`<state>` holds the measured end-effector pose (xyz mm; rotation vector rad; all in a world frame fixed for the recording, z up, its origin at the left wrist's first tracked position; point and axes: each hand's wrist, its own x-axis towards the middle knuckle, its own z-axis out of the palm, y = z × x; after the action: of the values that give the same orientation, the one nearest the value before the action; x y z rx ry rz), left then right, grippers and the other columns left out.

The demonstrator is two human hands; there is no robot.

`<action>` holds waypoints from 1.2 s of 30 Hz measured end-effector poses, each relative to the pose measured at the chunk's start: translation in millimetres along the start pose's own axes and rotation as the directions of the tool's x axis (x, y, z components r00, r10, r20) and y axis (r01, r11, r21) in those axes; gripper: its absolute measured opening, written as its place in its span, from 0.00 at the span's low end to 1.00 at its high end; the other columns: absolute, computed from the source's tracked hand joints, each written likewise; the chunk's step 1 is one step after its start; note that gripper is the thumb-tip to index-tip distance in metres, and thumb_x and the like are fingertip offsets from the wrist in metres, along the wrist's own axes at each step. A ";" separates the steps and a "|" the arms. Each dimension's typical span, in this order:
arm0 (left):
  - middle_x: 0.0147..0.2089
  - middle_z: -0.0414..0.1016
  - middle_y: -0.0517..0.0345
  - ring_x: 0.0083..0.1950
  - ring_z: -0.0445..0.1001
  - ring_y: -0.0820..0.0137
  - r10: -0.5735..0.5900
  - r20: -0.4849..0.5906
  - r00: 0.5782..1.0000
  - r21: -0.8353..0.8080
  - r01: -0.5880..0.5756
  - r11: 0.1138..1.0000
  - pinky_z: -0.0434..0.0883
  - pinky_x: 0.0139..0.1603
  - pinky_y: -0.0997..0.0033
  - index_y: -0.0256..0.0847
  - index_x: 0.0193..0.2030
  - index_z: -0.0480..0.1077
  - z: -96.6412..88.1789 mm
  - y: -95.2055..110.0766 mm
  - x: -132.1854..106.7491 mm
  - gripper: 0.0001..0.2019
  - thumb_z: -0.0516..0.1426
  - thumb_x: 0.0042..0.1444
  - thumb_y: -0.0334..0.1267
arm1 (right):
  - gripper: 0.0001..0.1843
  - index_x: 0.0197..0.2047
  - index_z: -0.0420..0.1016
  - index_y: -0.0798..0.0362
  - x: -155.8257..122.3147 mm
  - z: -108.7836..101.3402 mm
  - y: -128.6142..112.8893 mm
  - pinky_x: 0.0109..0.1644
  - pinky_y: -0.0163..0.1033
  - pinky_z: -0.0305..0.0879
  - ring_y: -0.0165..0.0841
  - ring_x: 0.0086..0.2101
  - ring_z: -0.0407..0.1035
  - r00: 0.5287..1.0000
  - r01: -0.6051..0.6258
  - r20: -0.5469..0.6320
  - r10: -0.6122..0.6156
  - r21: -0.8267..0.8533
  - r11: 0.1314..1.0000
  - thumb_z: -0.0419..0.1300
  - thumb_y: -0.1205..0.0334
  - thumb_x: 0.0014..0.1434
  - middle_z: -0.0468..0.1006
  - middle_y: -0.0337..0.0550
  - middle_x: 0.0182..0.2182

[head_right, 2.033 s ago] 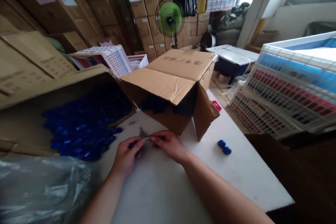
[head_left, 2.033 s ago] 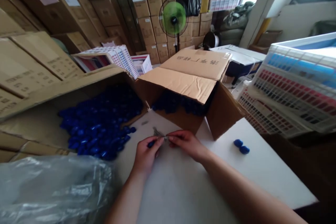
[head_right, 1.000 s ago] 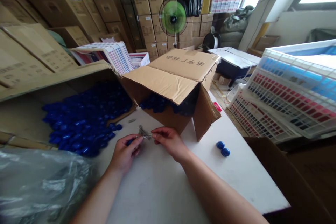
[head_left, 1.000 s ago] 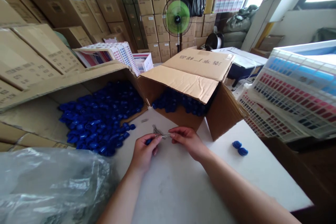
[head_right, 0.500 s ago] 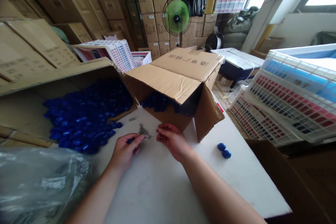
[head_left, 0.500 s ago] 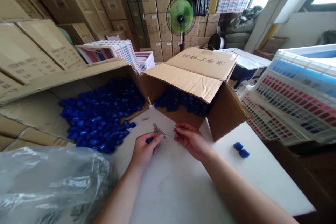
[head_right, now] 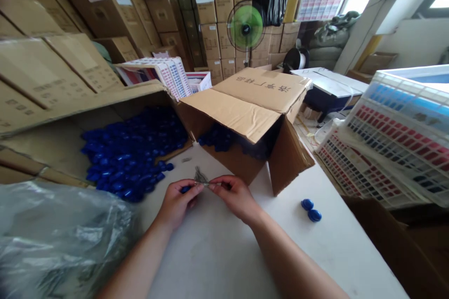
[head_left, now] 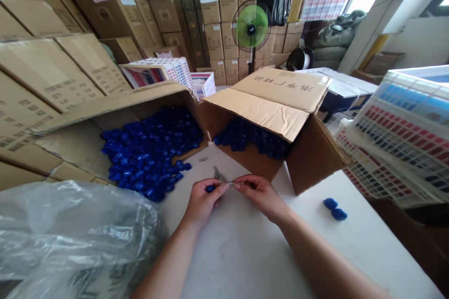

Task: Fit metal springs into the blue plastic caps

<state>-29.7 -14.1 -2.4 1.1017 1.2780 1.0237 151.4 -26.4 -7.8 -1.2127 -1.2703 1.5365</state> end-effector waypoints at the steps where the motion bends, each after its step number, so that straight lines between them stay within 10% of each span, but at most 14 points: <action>1: 0.18 0.64 0.64 0.18 0.59 0.80 -0.004 0.007 1.000 0.003 0.004 1.000 0.55 0.18 0.79 0.34 0.30 0.74 0.4 0.6 -0.6 0.17 0.68 0.42 0.48 | 0.31 0.49 0.75 0.57 0.9 0.1 1.8 0.32 0.19 0.52 0.15 0.30 0.55 1.000 -0.012 -0.019 0.012 0.000 1.000 0.62 0.39 0.53 0.66 0.42 0.32; 7: 0.16 0.62 0.65 0.17 0.58 0.80 -0.023 0.030 0.999 0.049 0.021 0.999 0.53 0.18 0.79 0.34 0.27 0.73 0.3 0.5 -1.5 0.17 0.67 0.43 0.48 | 0.33 0.48 0.73 0.59 0.9 2.6 3.0 0.26 0.21 0.43 0.14 0.25 0.45 0.999 0.012 -0.042 -0.010 0.038 0.999 0.63 0.39 0.50 0.49 0.38 0.23; 31: 0.23 0.70 0.62 0.20 0.62 0.80 0.007 0.067 0.998 0.058 -0.011 0.998 0.59 0.21 0.80 0.36 0.37 0.75 0.8 3.4 -3.2 0.14 0.66 0.44 0.42 | 0.32 0.34 0.66 0.64 -1.5 7.5 0.9 0.29 0.20 0.46 0.13 0.25 0.49 0.999 -0.005 -0.054 0.002 -0.054 0.999 0.53 0.36 0.59 0.57 0.40 0.24; 36: 0.21 0.67 0.63 0.20 0.61 0.80 0.000 0.062 0.998 0.052 -0.003 0.999 0.58 0.20 0.80 0.36 0.35 0.75 0.8 1.9 -2.4 0.16 0.67 0.44 0.46 | 0.33 0.49 0.68 0.58 1.4 6.0 2.0 0.27 0.20 0.45 0.14 0.24 0.48 0.993 -0.096 -0.060 0.102 0.099 0.991 0.55 0.35 0.56 0.57 0.38 0.25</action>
<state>-28.9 -16.1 -0.1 1.1659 1.2606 0.9549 145.2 -26.8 -9.7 -1.2693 -1.0968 1.5971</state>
